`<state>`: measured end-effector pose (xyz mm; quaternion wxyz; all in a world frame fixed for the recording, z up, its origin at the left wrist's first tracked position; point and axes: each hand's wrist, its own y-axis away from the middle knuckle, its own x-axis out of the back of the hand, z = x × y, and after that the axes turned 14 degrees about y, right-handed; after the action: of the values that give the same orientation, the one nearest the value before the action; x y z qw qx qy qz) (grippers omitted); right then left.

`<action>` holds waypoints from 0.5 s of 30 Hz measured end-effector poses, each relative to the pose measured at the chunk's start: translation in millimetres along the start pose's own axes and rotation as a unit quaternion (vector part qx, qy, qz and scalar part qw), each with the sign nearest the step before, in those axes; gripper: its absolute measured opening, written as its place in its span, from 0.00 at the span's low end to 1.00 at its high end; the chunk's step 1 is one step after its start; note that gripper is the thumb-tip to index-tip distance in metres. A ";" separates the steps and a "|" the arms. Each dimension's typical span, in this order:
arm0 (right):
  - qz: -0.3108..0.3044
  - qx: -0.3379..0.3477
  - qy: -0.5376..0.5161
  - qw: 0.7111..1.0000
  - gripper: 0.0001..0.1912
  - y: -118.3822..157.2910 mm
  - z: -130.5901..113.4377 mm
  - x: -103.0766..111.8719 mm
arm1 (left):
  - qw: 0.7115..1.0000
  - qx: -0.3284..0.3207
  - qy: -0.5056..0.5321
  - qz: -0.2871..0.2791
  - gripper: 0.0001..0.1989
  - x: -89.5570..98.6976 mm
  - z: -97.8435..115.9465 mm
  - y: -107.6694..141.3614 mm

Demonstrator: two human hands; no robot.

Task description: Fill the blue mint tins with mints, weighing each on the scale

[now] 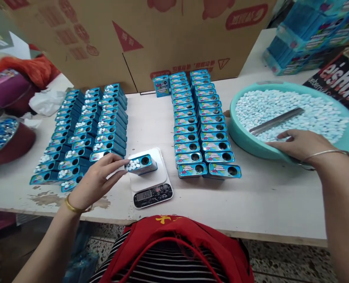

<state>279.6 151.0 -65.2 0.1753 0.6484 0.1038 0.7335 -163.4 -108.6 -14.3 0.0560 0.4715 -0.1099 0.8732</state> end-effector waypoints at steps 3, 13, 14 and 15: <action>-0.021 -0.023 -0.033 0.999 0.21 1.1 -6.4 4.5 | 1.000 0.006 0.004 -0.017 0.12 3.3 1.0 -3.3; 0.046 -0.029 -0.032 0.998 0.15 2.8 -20.1 8.7 | 0.999 0.033 -0.008 -0.023 0.10 -8.9 14.7 -24.3; 0.067 -0.022 -0.026 0.997 0.13 2.1 -18.8 8.1 | 0.999 0.033 0.000 -0.020 0.09 -12.2 16.7 -27.6; 0.084 -0.023 -0.025 0.996 0.12 2.2 -17.5 7.8 | 0.999 0.032 0.007 -0.015 0.09 -15.4 18.6 -30.7</action>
<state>261.2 153.4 -59.6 0.1305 0.6689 0.0277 0.7313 -133.7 -83.3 -13.0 0.0548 0.4682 -0.0739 0.8788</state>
